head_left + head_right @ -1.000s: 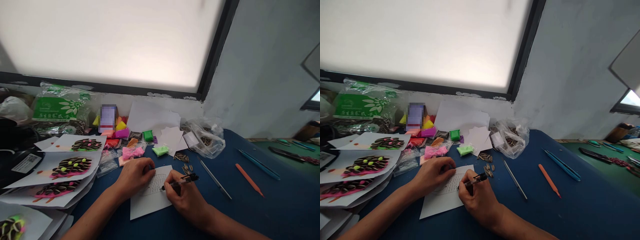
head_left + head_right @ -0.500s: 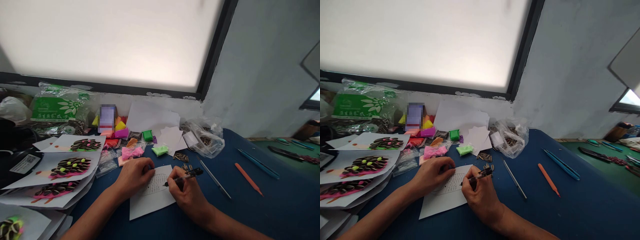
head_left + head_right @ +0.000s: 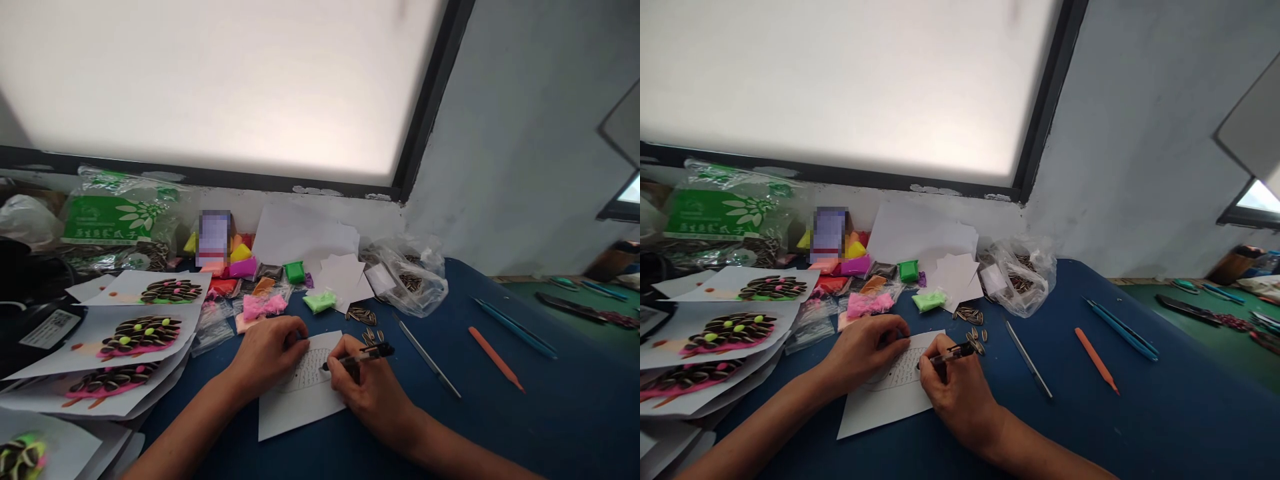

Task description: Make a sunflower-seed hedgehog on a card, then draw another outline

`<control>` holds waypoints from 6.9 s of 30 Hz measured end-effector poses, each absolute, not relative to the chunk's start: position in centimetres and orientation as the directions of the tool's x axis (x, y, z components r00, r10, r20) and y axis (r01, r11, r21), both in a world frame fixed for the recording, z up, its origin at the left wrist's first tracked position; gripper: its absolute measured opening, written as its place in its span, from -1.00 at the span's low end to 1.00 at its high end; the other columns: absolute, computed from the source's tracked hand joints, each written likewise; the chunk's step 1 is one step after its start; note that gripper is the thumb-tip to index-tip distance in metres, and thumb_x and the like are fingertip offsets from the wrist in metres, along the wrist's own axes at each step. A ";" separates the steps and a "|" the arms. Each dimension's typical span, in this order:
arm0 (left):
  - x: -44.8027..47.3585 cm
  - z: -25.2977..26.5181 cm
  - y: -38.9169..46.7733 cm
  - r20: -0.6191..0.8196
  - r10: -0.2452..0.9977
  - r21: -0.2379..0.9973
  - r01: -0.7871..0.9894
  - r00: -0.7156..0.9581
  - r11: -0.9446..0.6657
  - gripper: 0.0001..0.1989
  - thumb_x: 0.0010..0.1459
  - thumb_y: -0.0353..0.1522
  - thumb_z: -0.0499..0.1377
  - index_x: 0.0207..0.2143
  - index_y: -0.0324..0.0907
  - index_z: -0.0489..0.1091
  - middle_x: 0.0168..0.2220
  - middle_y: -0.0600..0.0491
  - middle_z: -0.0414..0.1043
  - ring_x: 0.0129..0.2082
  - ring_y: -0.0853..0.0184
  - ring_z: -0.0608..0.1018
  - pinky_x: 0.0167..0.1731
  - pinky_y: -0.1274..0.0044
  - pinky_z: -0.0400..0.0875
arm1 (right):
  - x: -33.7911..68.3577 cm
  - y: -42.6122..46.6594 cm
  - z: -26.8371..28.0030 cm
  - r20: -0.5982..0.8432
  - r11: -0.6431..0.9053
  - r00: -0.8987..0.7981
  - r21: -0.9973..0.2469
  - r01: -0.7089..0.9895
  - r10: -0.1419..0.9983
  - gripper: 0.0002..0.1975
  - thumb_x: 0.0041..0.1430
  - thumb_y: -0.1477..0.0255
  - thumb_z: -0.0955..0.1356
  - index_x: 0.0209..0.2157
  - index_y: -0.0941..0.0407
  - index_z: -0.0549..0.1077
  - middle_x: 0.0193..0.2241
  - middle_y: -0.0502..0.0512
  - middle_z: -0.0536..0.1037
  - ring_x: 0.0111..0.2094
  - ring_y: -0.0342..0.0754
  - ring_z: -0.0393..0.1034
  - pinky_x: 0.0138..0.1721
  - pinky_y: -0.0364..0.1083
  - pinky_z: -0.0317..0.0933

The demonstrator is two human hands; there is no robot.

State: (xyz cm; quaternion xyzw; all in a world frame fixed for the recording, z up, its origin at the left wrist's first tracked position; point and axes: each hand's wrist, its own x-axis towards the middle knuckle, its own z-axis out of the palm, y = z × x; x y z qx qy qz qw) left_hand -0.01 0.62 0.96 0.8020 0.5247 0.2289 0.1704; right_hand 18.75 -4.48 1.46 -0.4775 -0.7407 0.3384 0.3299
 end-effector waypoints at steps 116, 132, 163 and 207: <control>-0.2 0.7 0.7 0.191 0.918 0.530 0.750 0.349 -0.396 -0.91 0.08 -0.32 0.17 -0.38 -0.10 0.46 -0.58 0.18 0.37 -0.54 0.39 0.40 -0.54 0.57 0.09 | 19.3 -4.2 1.2 0.135 0.302 -0.366 -0.842 0.448 0.921 -0.83 0.23 0.40 0.22 -0.45 0.11 0.24 -0.63 -0.09 0.28 -0.61 -0.19 0.15 -0.56 -0.18 0.06; -0.2 0.8 0.7 0.190 0.914 0.524 0.751 0.358 -0.402 -0.87 0.09 -0.30 0.13 -0.38 -0.10 0.46 -0.55 0.15 0.40 -0.53 0.38 0.41 -0.53 0.57 0.10 | 19.3 -4.3 1.3 0.154 0.318 -0.353 -0.823 0.471 0.923 -0.85 0.20 0.44 0.23 -0.47 0.10 0.24 -0.63 -0.10 0.25 -0.61 -0.19 0.15 -0.58 -0.20 0.03; -0.2 0.7 0.7 0.196 0.913 0.513 0.757 0.357 -0.406 -0.86 0.09 -0.29 0.12 -0.38 -0.09 0.47 -0.55 0.14 0.42 -0.53 0.38 0.42 -0.54 0.57 0.12 | 19.3 -4.2 1.3 0.207 0.344 -0.302 -0.777 0.527 0.931 -0.83 0.16 0.46 0.23 -0.51 0.09 0.20 -0.66 -0.12 0.17 -0.63 -0.21 0.07 -0.60 -0.20 -0.04; -0.1 0.8 0.6 0.174 0.920 0.520 0.760 0.352 -0.390 -0.90 0.10 -0.32 0.16 -0.40 -0.11 0.46 -0.55 0.17 0.39 -0.53 0.39 0.39 -0.51 0.56 0.10 | 19.9 -3.6 1.2 0.189 0.304 -0.272 -0.818 0.487 0.944 -0.82 0.20 0.43 0.22 -0.49 0.10 0.21 -0.66 -0.15 0.15 -0.64 -0.21 0.05 -0.60 -0.19 -0.05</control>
